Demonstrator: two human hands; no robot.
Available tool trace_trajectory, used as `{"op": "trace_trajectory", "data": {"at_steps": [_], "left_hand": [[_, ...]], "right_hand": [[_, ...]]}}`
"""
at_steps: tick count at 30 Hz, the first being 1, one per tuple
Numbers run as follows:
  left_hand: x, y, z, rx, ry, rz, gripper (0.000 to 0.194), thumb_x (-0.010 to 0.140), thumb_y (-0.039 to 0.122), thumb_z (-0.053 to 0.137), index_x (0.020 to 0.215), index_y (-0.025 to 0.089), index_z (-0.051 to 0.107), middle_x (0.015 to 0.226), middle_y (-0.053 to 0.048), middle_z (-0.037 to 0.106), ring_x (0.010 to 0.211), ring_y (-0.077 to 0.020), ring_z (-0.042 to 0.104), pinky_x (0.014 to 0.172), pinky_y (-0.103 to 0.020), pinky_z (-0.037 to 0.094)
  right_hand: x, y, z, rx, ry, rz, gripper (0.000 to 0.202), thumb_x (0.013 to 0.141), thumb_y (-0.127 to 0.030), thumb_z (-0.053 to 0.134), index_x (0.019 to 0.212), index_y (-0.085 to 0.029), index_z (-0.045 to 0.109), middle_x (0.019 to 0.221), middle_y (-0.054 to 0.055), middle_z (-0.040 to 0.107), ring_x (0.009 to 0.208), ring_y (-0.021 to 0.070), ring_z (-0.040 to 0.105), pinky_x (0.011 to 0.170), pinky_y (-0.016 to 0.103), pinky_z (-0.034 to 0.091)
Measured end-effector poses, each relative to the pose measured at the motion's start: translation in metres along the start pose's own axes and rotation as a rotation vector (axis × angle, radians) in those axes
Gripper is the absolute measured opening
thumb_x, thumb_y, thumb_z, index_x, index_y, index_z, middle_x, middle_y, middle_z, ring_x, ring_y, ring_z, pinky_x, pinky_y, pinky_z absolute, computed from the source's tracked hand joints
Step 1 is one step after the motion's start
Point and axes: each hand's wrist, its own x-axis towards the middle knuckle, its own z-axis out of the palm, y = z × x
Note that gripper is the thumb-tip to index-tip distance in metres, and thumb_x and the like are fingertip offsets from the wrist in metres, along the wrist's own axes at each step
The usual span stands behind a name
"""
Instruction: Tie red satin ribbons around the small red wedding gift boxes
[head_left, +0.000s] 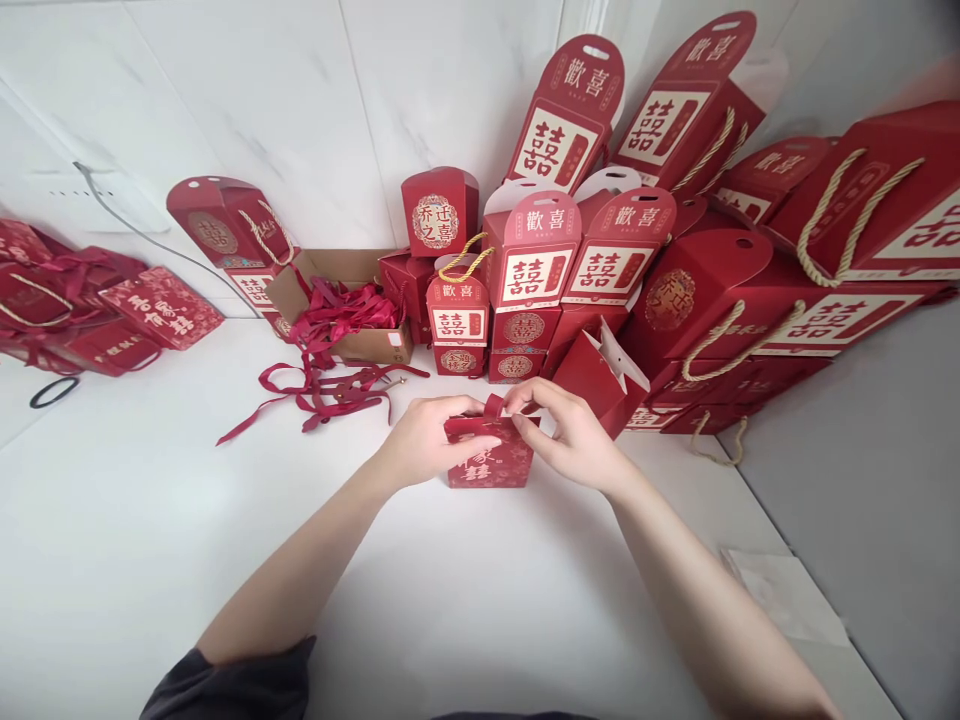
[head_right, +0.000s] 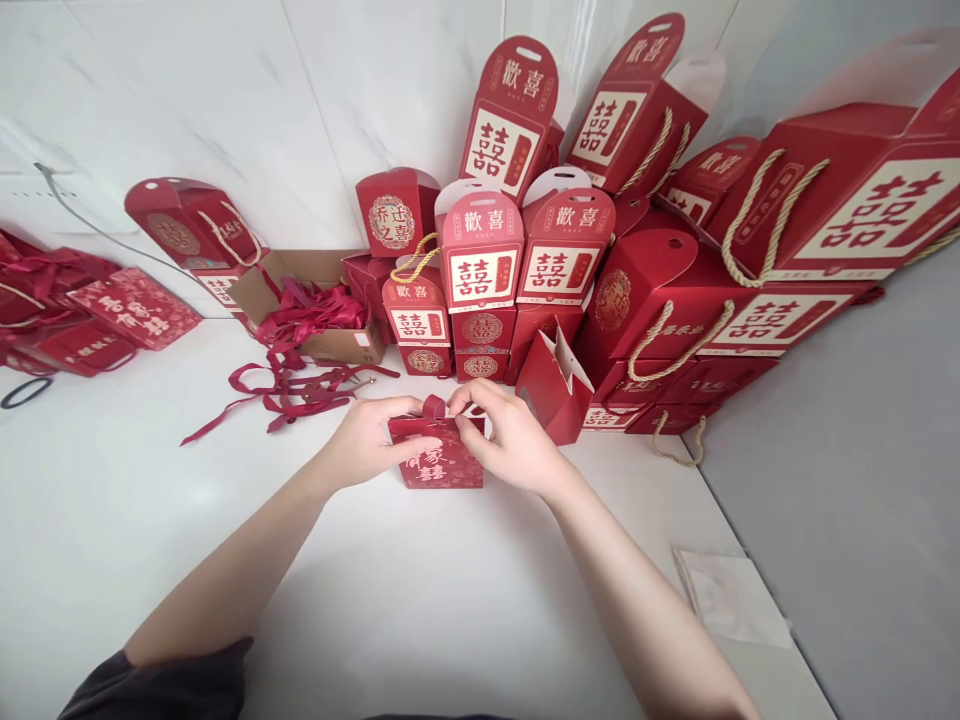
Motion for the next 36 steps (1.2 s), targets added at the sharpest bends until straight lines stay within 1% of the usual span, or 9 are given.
{"op": "trace_trajectory", "data": {"at_steps": [6, 9, 12, 16, 22, 27, 29, 32, 36], "left_hand": [[0.002, -0.004, 0.026, -0.223, 0.131, -0.102, 0.02, 0.084, 0.032, 0.064, 0.084, 0.015, 0.074, 0.082, -0.003, 0.074, 0.076, -0.0169, 0.067, 0.072, -0.025, 0.051], [0.002, -0.005, 0.03, -0.238, 0.164, -0.125, 0.019, 0.081, 0.033, 0.069, 0.079, 0.014, 0.073, 0.076, -0.002, 0.072, 0.071, -0.0148, 0.064, 0.068, -0.023, 0.049], [0.001, -0.005, 0.032, -0.22, 0.181, -0.109, 0.022, 0.08, 0.033, 0.068, 0.069, 0.014, 0.068, 0.067, 0.0, 0.067, 0.064, -0.0119, 0.059, 0.063, -0.022, 0.046], [0.0, -0.005, 0.033, -0.209, 0.166, -0.125, 0.027, 0.079, 0.034, 0.069, 0.063, 0.015, 0.062, 0.062, 0.002, 0.061, 0.062, -0.0108, 0.054, 0.061, -0.022, 0.044], [0.002, -0.006, 0.025, -0.218, 0.034, -0.122, 0.016, 0.077, 0.028, 0.071, 0.086, 0.016, 0.069, 0.084, -0.001, 0.071, 0.081, -0.0169, 0.065, 0.077, -0.026, 0.051], [0.002, -0.006, 0.015, -0.257, -0.003, -0.073, 0.024, 0.078, 0.026, 0.071, 0.1, 0.018, 0.069, 0.097, -0.002, 0.073, 0.089, -0.0182, 0.068, 0.084, -0.028, 0.053], [0.002, -0.004, 0.01, -0.231, 0.004, -0.055, 0.022, 0.079, 0.026, 0.07, 0.099, 0.018, 0.069, 0.098, -0.003, 0.073, 0.091, -0.018, 0.068, 0.085, -0.027, 0.053], [0.002, 0.0, 0.002, -0.139, -0.027, -0.033, 0.016, 0.081, 0.024, 0.067, 0.095, 0.018, 0.07, 0.094, -0.002, 0.073, 0.088, -0.0167, 0.067, 0.08, -0.025, 0.052], [0.0, 0.002, -0.002, -0.005, -0.052, -0.012, 0.014, 0.086, 0.026, 0.061, 0.094, 0.02, 0.071, 0.088, 0.0, 0.072, 0.081, -0.0149, 0.064, 0.075, -0.025, 0.048]], "right_hand": [[0.0, -0.002, 0.006, 0.124, 0.019, -0.028, 0.015, 0.092, -0.019, 0.054, 0.101, -0.023, 0.066, 0.117, 0.007, 0.063, 0.109, 0.0208, 0.06, 0.097, 0.038, 0.046], [0.001, -0.003, 0.013, 0.228, 0.033, 0.016, 0.008, 0.089, -0.027, 0.064, 0.093, -0.021, 0.067, 0.102, 0.005, 0.065, 0.097, 0.0191, 0.062, 0.088, 0.034, 0.049], [0.002, -0.002, 0.02, 0.284, 0.117, 0.08, 0.01, 0.086, -0.03, 0.067, 0.084, -0.02, 0.066, 0.088, 0.004, 0.066, 0.086, 0.0176, 0.063, 0.076, 0.03, 0.05], [0.002, 0.003, 0.027, 0.413, 0.174, 0.165, 0.01, 0.087, -0.029, 0.066, 0.09, -0.02, 0.067, 0.088, 0.003, 0.069, 0.084, 0.0165, 0.065, 0.076, 0.029, 0.052], [0.003, 0.006, 0.026, 0.407, 0.162, 0.18, 0.013, 0.09, -0.032, 0.063, 0.092, -0.021, 0.069, 0.094, 0.002, 0.071, 0.089, 0.0161, 0.065, 0.079, 0.028, 0.051], [0.002, 0.0, 0.014, 0.346, 0.138, 0.234, 0.018, 0.092, -0.039, 0.058, 0.09, -0.021, 0.062, 0.088, 0.001, 0.067, 0.081, 0.0141, 0.061, 0.071, 0.025, 0.048], [0.001, -0.002, 0.01, 0.282, 0.089, 0.235, 0.018, 0.091, -0.039, 0.059, 0.09, -0.021, 0.059, 0.086, 0.0, 0.065, 0.079, 0.0138, 0.06, 0.067, 0.025, 0.046], [0.001, -0.003, 0.007, 0.121, -0.002, 0.157, 0.015, 0.086, -0.033, 0.067, 0.087, -0.021, 0.06, 0.087, 0.0, 0.065, 0.08, 0.0143, 0.06, 0.071, 0.026, 0.046], [0.001, 0.003, 0.01, 0.068, 0.003, 0.147, 0.008, 0.085, -0.026, 0.067, 0.082, -0.02, 0.063, 0.083, 0.0, 0.066, 0.077, 0.015, 0.06, 0.071, 0.027, 0.046]]}}
